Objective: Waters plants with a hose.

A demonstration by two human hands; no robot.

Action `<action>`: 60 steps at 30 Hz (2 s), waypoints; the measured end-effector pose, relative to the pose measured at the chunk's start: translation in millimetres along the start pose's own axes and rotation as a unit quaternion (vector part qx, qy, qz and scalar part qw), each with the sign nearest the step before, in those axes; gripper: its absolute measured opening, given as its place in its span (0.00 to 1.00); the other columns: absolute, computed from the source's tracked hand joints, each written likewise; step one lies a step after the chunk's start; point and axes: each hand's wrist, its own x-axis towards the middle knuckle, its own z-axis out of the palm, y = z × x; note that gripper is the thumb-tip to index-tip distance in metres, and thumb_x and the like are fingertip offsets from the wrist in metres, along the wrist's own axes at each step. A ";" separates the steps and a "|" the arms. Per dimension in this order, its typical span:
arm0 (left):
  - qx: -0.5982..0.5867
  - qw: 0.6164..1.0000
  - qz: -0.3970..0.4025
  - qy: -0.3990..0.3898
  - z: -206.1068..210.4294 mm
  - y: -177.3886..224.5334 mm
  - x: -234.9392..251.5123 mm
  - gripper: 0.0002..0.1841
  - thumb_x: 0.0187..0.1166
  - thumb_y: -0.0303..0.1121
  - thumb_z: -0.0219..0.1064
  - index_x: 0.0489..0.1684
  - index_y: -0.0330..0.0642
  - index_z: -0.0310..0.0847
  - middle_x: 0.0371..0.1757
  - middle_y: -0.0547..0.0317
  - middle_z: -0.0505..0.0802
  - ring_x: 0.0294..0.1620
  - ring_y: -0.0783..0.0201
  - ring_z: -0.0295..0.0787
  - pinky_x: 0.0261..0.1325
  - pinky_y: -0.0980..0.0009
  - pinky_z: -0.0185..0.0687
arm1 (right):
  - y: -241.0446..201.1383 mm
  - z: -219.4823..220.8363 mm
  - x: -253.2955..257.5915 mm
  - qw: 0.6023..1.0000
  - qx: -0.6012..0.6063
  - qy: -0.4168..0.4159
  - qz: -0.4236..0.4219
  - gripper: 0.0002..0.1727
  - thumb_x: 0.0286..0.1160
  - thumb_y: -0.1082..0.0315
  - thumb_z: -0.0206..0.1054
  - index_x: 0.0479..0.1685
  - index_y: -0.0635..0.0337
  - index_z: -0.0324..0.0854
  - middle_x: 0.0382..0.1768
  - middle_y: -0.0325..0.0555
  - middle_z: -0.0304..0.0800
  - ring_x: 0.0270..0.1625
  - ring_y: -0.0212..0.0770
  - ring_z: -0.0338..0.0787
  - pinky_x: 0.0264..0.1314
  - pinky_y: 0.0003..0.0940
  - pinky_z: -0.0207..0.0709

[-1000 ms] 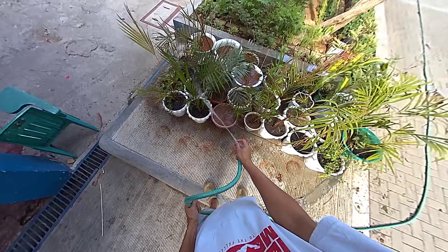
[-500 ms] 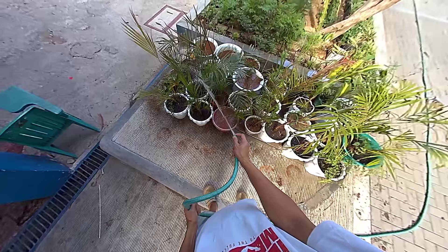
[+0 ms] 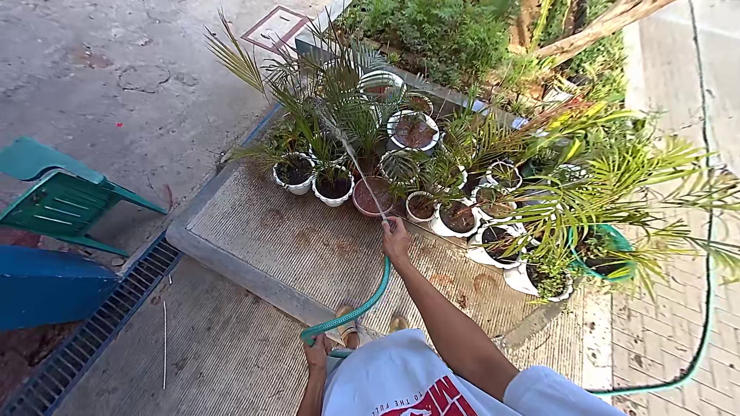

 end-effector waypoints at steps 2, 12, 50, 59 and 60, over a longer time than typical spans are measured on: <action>0.000 1.000 0.001 0.001 -0.5 -0.6 1.1 0.23 0.82 0.24 0.52 0.07 0.50 0.64 0.04 0.70 0.68 0.05 0.75 0.62 0.12 0.77 0.62 | 0.6 2.5 1.9 1.000 0.003 0.002 -0.002 0.18 0.92 0.57 0.59 0.70 0.54 0.78 0.23 0.51 0.83 0.18 0.44 0.81 0.27 0.43 0.81; -0.002 1.000 -0.005 0.004 1.9 0.9 3.6 0.24 0.82 0.24 0.53 0.07 0.49 0.65 0.04 0.70 0.68 0.04 0.75 0.61 0.12 0.77 0.61 | 0.5 2.7 2.5 1.000 0.012 -0.004 -0.003 0.18 0.92 0.57 0.58 0.70 0.56 0.77 0.22 0.50 0.83 0.16 0.43 0.81 0.24 0.41 0.81; 0.193 0.978 0.034 -0.070 251.5 -27.4 -4.5 0.14 0.75 0.23 0.54 0.16 0.46 0.72 0.08 0.72 0.74 0.09 0.75 0.68 0.18 0.76 0.70 | 88.2 -240.8 193.0 0.999 0.042 -0.013 0.014 0.20 0.92 0.57 0.56 0.71 0.58 0.80 0.39 0.53 0.90 0.31 0.45 0.87 0.41 0.44 0.83; 0.182 0.982 0.049 -0.024 310.3 -42.8 -40.5 0.17 0.73 0.23 0.52 0.12 0.51 0.71 0.07 0.74 0.74 0.08 0.77 0.67 0.17 0.77 0.67 | 110.0 -261.0 242.9 0.993 0.069 -0.090 0.018 0.20 0.92 0.56 0.57 0.71 0.57 0.80 0.38 0.53 0.90 0.32 0.45 0.87 0.43 0.43 0.83; 0.181 0.982 0.048 -0.021 314.7 -43.5 -43.7 0.16 0.72 0.23 0.53 0.12 0.51 0.71 0.07 0.73 0.74 0.08 0.77 0.67 0.17 0.77 0.68 | 111.8 -264.1 245.6 0.993 0.062 -0.099 0.022 0.20 0.92 0.55 0.56 0.72 0.56 0.80 0.38 0.53 0.90 0.32 0.45 0.88 0.43 0.43 0.83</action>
